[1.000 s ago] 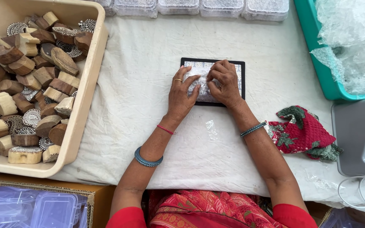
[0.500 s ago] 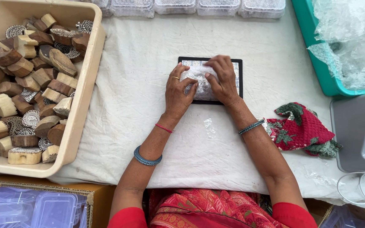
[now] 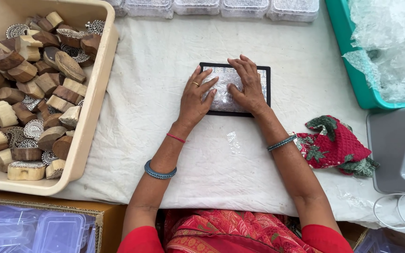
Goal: The person wraps a wooden block stamp in bubble wrap and secures it with clear tape. They then place the wrapped item into a stack of similar packages. Finally, they pick up another wooden stamp and wipe it with a cloth.
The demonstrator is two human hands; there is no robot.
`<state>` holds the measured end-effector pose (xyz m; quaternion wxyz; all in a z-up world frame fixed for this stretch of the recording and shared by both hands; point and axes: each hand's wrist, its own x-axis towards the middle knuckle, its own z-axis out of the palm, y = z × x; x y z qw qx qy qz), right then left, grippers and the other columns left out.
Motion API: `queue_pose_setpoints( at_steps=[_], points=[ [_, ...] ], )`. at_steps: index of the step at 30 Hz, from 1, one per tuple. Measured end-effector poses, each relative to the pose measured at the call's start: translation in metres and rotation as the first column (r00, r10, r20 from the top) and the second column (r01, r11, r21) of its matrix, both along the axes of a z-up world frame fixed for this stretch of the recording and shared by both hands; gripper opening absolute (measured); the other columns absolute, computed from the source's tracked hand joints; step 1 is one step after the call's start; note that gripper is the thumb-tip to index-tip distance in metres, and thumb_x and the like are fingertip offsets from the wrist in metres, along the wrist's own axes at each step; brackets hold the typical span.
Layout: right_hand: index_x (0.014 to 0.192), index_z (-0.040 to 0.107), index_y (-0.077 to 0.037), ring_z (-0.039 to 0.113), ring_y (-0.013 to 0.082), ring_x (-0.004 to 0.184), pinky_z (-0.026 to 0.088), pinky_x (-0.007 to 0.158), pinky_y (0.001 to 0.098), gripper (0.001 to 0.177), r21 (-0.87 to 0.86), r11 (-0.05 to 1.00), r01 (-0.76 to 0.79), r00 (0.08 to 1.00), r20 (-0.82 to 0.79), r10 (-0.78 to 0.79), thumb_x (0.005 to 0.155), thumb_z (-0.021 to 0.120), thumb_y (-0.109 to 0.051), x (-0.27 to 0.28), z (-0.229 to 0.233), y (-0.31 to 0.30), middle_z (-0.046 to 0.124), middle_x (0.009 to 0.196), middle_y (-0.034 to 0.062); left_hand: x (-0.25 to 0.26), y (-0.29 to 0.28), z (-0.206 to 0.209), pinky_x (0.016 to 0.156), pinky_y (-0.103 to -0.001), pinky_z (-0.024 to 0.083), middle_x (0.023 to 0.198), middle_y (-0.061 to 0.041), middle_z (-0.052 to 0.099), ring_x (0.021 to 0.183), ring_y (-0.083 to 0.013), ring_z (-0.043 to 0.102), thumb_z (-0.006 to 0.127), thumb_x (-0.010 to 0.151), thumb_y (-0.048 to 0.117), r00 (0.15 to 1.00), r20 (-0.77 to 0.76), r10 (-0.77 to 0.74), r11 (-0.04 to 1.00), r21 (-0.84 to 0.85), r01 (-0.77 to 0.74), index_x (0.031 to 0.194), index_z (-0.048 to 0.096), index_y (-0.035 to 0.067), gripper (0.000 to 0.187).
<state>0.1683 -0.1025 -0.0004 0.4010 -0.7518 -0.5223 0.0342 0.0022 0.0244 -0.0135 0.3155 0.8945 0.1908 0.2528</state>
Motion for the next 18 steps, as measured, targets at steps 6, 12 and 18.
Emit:
queue_pose_setpoints(
  at_steps=[6,12,18],
  points=[
    [0.153,0.050,-0.017,0.029,0.0306,0.155,0.029,0.126,0.0558,0.067,-0.017,1.000,0.012,0.999,-0.032,-0.012,0.090,0.069,-0.031,0.000,0.000,0.002,0.048,0.156,0.0121,0.005,0.009,0.006,0.127,-0.057,0.017,0.162,-0.005,0.039,0.157,-0.0269,0.017,0.067,0.097,0.044,0.993,-0.096,-0.067,0.995,-0.074,0.060,0.132,0.070,0.037,0.036],
    [0.152,0.049,-0.015,0.026,0.0318,0.156,0.025,0.125,0.0575,0.063,0.067,0.998,0.020,0.965,-0.263,-0.002,0.103,0.052,-0.054,0.008,0.008,0.001,0.048,0.158,0.0139,0.004,0.009,0.007,0.127,-0.055,0.016,0.162,-0.006,0.039,0.157,-0.0274,0.016,0.069,0.094,0.048,0.994,-0.102,-0.050,0.993,-0.109,0.038,0.128,0.072,0.036,0.036],
    [0.140,0.062,-0.014,0.057,0.0249,0.135,0.053,0.111,0.0474,0.045,0.093,0.978,0.186,0.952,-0.262,-0.156,0.109,0.049,-0.045,0.020,0.027,-0.040,0.061,0.143,0.0110,0.004,0.005,0.004,0.128,-0.051,0.020,0.161,-0.005,0.042,0.157,-0.0259,0.019,0.069,0.094,0.044,0.998,-0.064,-0.023,0.994,-0.111,0.016,0.128,0.072,0.036,0.034]
  ],
)
